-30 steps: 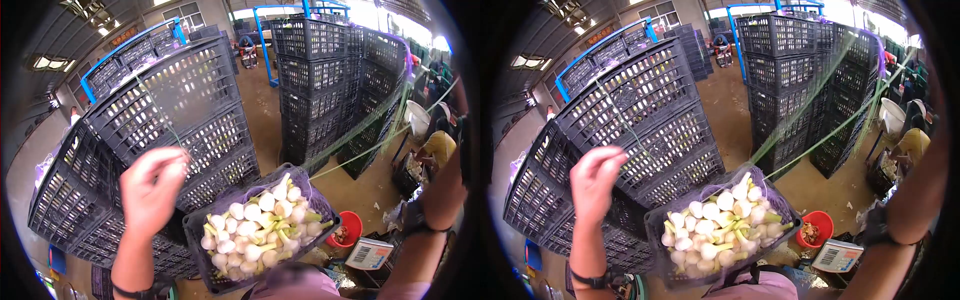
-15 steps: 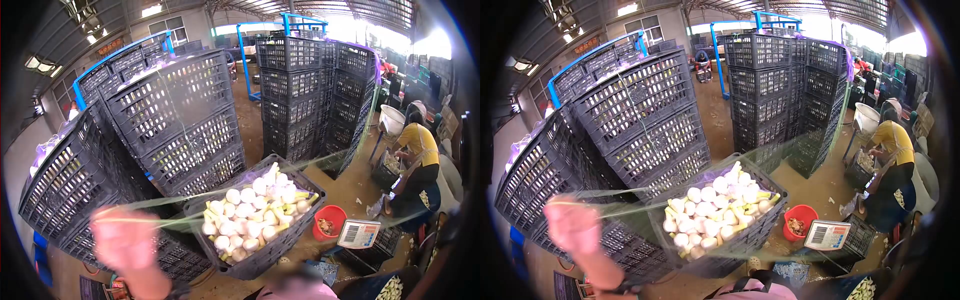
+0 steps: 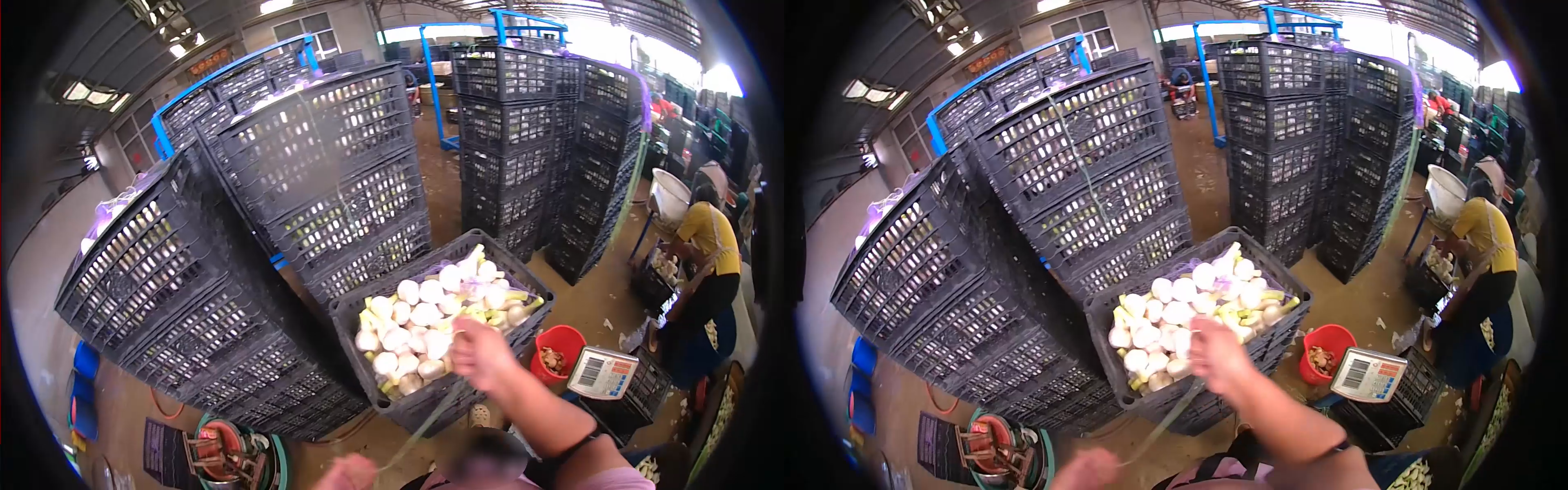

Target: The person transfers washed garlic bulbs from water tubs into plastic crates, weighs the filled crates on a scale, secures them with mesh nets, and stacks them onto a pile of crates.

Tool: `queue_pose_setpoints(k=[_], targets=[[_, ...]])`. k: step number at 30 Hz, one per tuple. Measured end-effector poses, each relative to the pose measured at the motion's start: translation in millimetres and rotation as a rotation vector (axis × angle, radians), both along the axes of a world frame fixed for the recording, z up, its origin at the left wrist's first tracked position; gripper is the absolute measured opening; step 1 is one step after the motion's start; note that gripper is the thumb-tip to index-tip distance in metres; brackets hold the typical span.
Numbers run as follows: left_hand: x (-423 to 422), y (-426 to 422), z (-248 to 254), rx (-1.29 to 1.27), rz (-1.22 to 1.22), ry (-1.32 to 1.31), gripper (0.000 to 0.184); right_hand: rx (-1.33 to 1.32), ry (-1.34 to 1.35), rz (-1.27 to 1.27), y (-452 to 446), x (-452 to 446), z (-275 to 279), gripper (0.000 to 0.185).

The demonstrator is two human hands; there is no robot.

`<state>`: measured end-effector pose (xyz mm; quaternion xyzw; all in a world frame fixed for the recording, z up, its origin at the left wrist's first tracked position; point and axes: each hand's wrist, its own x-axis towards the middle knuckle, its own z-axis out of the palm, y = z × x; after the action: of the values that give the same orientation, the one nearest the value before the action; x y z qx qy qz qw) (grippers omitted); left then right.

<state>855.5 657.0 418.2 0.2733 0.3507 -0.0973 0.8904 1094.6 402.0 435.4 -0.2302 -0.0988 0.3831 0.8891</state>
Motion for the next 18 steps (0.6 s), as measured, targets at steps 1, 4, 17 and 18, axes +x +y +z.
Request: queue_pose_setpoints(k=[1, 4, 17, 18], targets=[[-17, 33, -66, 0.431, -0.487, -0.019, 0.017, -0.51, -0.084, -0.252, -15, -17, 25, 0.018], [6, 46, -62, 0.845, -1.258, -0.46, 0.028, -1.175, -0.766, -0.725, -66, -25, 32, 0.016], [312, -162, 31, -0.753, -0.772, -0.583, 0.052, -1.053, -0.668, -0.518, -114, -6, -2, 0.031], [323, -149, 32, -0.717, -1.06, -0.626, 0.057, -1.193, -0.696, -0.592, -122, 11, -16, 0.033]])
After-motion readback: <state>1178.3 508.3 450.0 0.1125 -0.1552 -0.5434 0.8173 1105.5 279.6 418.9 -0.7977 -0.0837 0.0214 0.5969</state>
